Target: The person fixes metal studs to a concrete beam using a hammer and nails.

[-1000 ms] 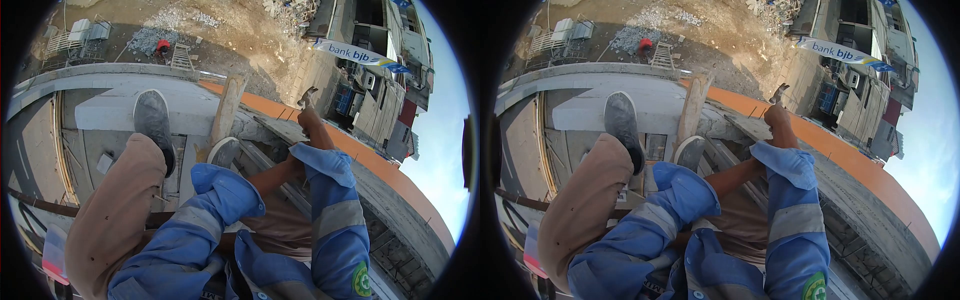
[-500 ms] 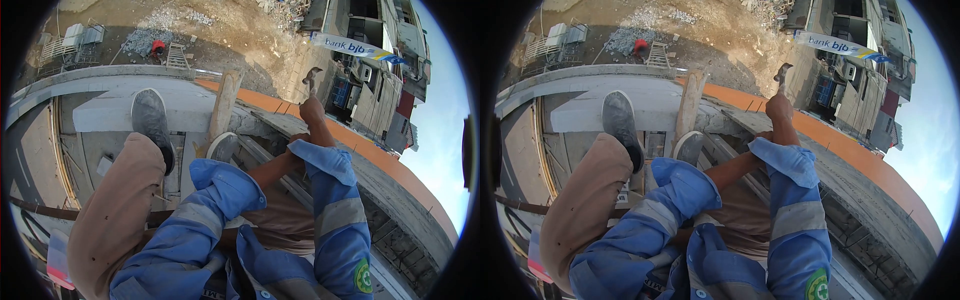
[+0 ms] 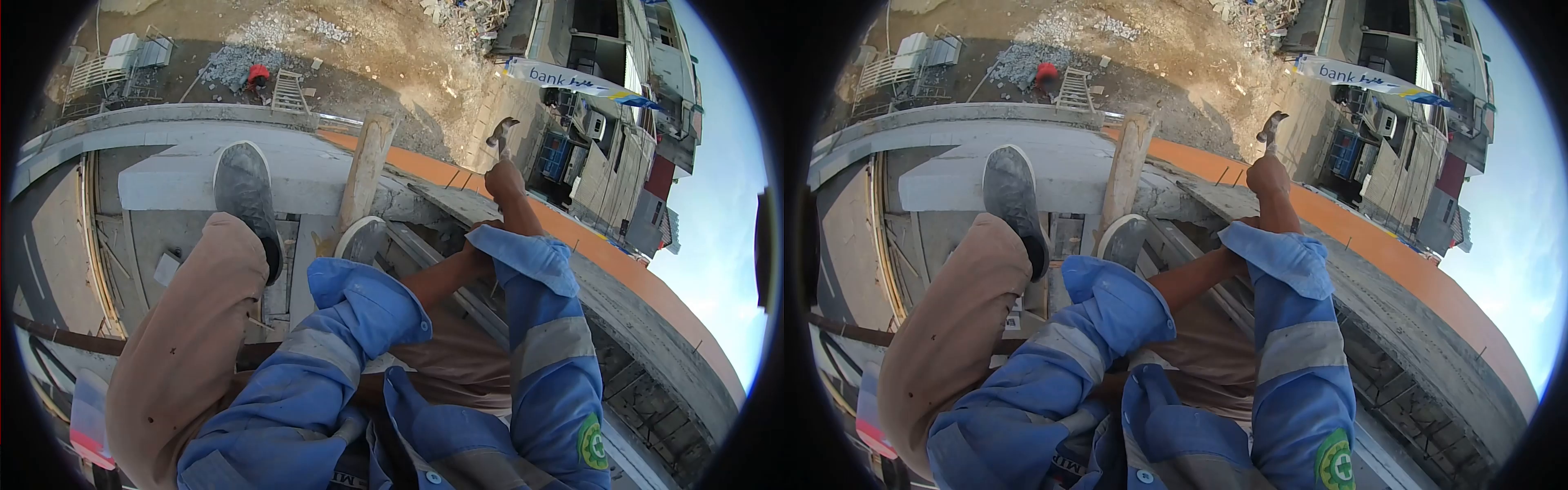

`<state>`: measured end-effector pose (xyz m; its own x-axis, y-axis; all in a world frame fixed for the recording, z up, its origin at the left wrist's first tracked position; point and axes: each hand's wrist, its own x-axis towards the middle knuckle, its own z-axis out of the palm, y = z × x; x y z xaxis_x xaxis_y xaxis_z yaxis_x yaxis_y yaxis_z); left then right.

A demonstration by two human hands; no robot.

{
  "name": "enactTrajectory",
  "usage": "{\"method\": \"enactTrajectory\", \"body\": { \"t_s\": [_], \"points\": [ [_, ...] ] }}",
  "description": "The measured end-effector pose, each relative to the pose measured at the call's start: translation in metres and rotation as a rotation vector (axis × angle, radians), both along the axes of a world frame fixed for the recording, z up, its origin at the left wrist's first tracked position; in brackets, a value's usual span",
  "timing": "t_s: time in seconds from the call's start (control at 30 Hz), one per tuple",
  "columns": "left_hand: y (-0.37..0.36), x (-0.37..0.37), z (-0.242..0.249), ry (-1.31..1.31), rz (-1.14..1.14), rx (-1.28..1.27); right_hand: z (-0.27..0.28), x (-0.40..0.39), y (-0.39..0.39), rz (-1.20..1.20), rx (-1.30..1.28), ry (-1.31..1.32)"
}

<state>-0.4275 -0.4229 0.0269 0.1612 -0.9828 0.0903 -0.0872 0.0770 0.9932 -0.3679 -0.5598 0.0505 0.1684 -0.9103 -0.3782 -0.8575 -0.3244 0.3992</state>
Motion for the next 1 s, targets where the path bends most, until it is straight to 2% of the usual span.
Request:
{"method": "enactTrajectory", "body": {
  "t_s": [0.07,0.1,0.17,0.23,0.3,0.33,0.4,0.5,0.53,0.57,0.6,0.63,0.67,0.7,0.77,0.8,0.83,0.9,0.97,1.0],
  "points": [
    [-0.009,-0.019,-0.010,-0.211,0.304,-0.159,-0.027,-0.019,-0.016,0.056,0.427,0.370],
    [-0.015,0.006,0.000,-0.219,0.329,-0.167,-0.024,-0.007,-0.025,0.079,0.413,0.369],
    [0.006,0.050,0.034,-0.174,-0.129,0.075,-0.008,-0.008,-0.016,-0.216,0.357,0.219],
    [0.003,0.044,0.025,-0.090,-0.155,0.051,0.001,0.003,-0.011,-0.237,0.272,0.133],
    [0.003,0.030,0.017,-0.051,0.038,-0.035,0.012,0.011,-0.006,-0.221,0.090,-0.021],
    [0.002,0.026,0.017,-0.045,0.037,-0.035,0.019,0.016,0.001,-0.050,-0.055,-0.061],
    [0.005,0.040,0.025,0.009,-0.110,0.044,0.019,0.022,-0.004,-0.063,-0.100,-0.067],
    [0.001,0.022,0.014,0.041,-0.054,0.037,0.019,0.035,0.011,-0.087,-0.171,-0.088],
    [0.001,0.010,0.007,0.038,-0.047,0.040,0.012,0.029,0.009,-0.188,0.058,0.023],
    [0.001,-0.005,0.001,0.021,0.118,-0.070,0.005,0.020,0.004,-0.281,0.284,0.140],
    [-0.001,-0.009,-0.003,-0.001,0.284,-0.181,-0.012,0.003,-0.008,-0.267,0.284,0.137],
    [-0.004,0.007,0.000,-0.015,0.294,-0.189,-0.037,-0.019,-0.027,-0.072,0.359,0.225],
    [-0.002,0.023,0.016,-0.072,0.160,-0.081,-0.045,-0.035,-0.037,0.114,0.429,0.326],
    [0.007,0.032,0.027,-0.125,0.013,0.035,-0.036,-0.033,-0.030,0.103,0.432,0.331],
    [0.007,0.042,0.027,-0.096,-0.056,0.004,-0.007,-0.004,-0.012,-0.206,0.240,0.034],
    [0.006,0.042,0.027,-0.075,-0.086,0.022,0.000,0.001,-0.007,-0.206,0.112,-0.071],
    [0.005,0.045,0.029,-0.055,-0.113,0.038,0.006,0.007,-0.008,-0.210,0.109,-0.074],
    [0.004,0.055,0.038,-0.060,-0.151,0.084,0.013,0.018,-0.009,0.085,-0.217,-0.159],
    [0.002,0.047,0.033,-0.058,-0.193,0.130,0.016,0.029,0.000,0.111,-0.280,-0.177],
    [0.000,0.028,0.019,-0.030,-0.092,0.077,0.016,0.032,0.004,0.139,-0.348,-0.198]
  ]
}}
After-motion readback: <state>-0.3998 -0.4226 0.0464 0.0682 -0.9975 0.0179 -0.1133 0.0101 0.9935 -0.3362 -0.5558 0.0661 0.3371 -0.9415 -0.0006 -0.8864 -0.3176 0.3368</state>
